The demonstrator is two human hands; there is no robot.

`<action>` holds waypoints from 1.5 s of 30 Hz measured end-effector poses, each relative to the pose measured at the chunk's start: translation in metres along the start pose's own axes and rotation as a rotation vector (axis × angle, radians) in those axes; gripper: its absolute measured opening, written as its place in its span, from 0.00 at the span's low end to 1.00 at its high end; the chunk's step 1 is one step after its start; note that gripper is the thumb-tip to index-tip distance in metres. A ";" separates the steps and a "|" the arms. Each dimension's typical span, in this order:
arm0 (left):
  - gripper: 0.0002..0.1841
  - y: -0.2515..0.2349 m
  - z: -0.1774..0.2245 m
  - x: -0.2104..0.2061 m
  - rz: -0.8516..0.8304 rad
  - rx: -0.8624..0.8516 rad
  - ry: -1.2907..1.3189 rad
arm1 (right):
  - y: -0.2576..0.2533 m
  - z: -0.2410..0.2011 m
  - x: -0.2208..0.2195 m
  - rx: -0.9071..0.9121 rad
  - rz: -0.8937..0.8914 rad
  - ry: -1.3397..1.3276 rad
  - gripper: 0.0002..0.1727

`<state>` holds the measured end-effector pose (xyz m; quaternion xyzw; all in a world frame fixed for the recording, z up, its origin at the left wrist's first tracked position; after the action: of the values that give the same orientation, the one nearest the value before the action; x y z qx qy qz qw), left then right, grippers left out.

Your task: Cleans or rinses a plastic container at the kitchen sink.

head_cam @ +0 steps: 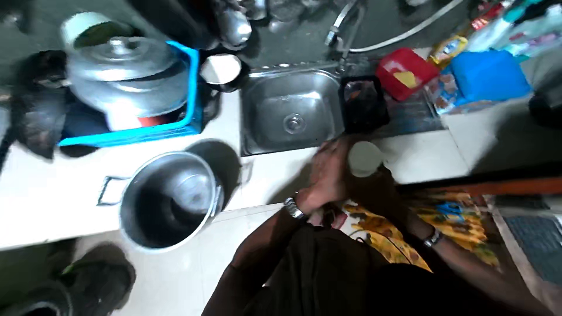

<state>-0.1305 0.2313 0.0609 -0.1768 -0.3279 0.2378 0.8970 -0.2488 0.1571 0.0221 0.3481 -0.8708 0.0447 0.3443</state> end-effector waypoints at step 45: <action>0.38 0.629 0.833 -0.422 -1.555 -0.814 1.427 | 1.075 0.286 0.116 -0.831 2.044 -0.044 0.56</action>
<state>-1.1694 0.6551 0.1524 -0.2992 0.1849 -0.6642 0.6596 -1.1573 0.8097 0.0521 -0.6779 -0.7015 0.0060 0.2196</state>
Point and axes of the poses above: each hand's wrist, its own y-axis away from the middle knuckle, its own x-axis out of the back of the hand, z = x × y, the point moved 8 cm from there along -y, towards the middle knuckle, and after that the axes turned 8 degrees about -x, right-handed, at the moved point
